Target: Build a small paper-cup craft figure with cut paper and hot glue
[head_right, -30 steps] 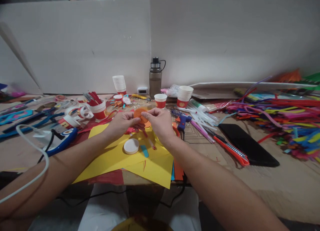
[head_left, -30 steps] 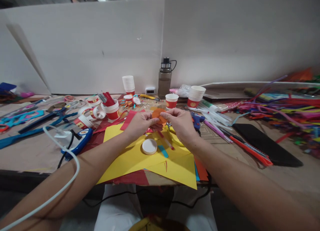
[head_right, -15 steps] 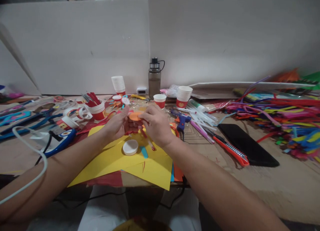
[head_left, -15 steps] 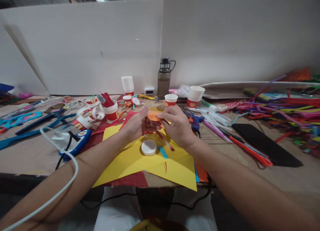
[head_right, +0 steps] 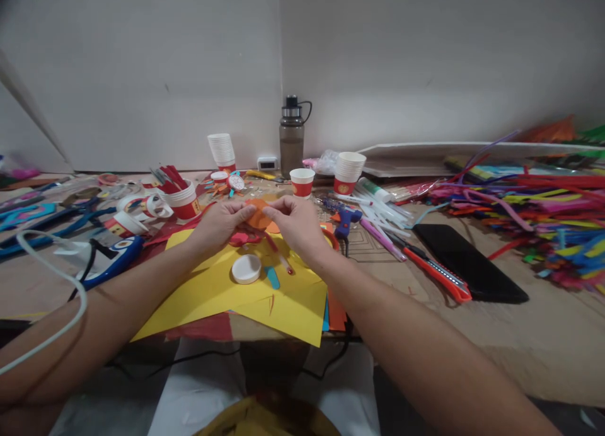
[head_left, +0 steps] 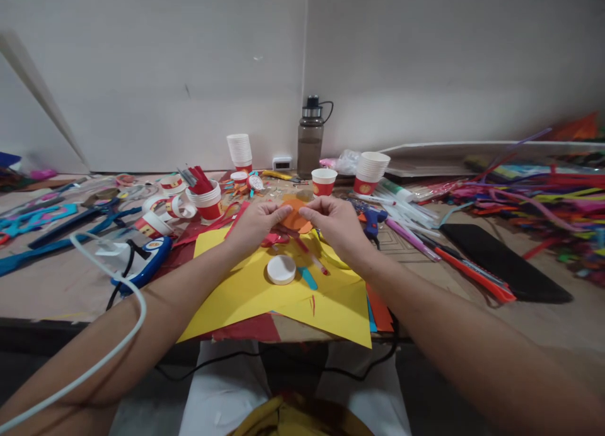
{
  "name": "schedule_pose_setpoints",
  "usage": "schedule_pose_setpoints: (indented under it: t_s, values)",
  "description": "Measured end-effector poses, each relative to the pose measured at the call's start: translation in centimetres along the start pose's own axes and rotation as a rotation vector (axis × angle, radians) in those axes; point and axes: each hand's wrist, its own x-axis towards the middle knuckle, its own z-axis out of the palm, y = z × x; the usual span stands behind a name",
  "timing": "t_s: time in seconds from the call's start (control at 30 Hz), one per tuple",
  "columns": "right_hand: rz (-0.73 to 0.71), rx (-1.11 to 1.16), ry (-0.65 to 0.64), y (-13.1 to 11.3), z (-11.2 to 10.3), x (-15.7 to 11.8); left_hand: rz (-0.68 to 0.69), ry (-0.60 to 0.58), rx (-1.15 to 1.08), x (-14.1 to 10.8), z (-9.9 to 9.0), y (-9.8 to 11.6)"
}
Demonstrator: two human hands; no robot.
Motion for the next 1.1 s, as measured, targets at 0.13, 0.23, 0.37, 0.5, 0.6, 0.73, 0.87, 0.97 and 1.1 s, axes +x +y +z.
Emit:
schedule_pose_setpoints:
  t_s: [0.13, 0.23, 0.37, 0.5, 0.6, 0.73, 0.87, 0.97, 1.1]
  values:
    - [0.082, 0.094, 0.028, 0.4, 0.1, 0.3, 0.017, 0.014, -0.004, 0.4, -0.4, -0.6]
    - [0.114, 0.125, 0.024, 0.5, 0.1, 0.4, 0.035, 0.024, 0.024, 0.4, -0.5, -0.6]
    - [0.102, 0.103, -0.064, 0.5, 0.0, 0.4, 0.076, 0.061, 0.052, 0.2, -0.4, 0.0]
    - [0.089, 0.041, -0.118, 0.5, 0.0, 0.3, 0.109, 0.093, 0.089, 0.1, -0.5, 0.2]
    - [0.118, 0.075, -0.099, 0.5, 0.1, 0.4, 0.100, 0.088, 0.077, 0.3, -0.7, 0.0]
    - [0.150, 0.154, -0.062, 0.5, 0.0, 0.5, 0.076, 0.078, -0.011, 0.6, -1.1, -0.3]
    - [0.187, 0.198, -0.028, 0.4, -0.2, 0.6, 0.064, 0.073, -0.117, 0.9, -1.7, -0.4]
    - [0.198, 0.193, -0.033, 0.4, -0.2, 0.5, 0.052, 0.000, -0.107, 1.0, -1.7, -0.6]
    - [0.163, 0.169, -0.047, 0.3, 0.0, 0.4, 0.066, -0.011, 0.027, 0.8, -1.2, -0.8]
